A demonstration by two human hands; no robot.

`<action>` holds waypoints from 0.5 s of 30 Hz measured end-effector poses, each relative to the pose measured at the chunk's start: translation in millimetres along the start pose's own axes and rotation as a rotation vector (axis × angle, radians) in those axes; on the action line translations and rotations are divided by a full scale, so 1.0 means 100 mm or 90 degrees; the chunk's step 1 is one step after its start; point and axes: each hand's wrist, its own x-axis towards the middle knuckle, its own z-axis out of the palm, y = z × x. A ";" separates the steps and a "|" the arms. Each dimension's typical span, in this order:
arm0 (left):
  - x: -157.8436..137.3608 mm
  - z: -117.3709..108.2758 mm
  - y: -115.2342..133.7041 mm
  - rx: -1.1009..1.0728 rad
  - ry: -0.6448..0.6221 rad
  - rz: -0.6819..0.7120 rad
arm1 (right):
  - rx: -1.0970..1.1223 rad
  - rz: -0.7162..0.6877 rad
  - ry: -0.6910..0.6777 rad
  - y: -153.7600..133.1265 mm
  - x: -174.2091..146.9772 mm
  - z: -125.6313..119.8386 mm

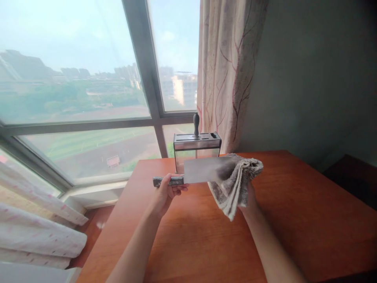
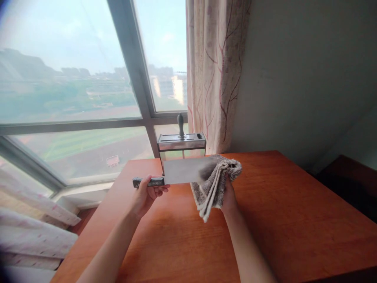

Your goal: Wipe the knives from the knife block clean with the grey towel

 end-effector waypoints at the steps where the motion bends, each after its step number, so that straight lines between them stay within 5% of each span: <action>1: 0.01 0.03 -0.02 -0.017 0.010 -0.011 | 0.021 0.038 -0.011 0.01 0.00 -0.02; 3: 0.01 0.10 -0.07 -0.052 0.026 -0.026 | 0.091 0.110 -0.018 0.03 -0.03 -0.04; 10: -0.06 0.41 -0.40 -0.074 -0.026 -0.055 | 0.220 0.155 0.002 0.10 -0.13 0.16; 15: -0.09 0.49 -0.58 0.004 0.013 -0.007 | 0.214 0.171 -0.014 0.18 -0.20 0.28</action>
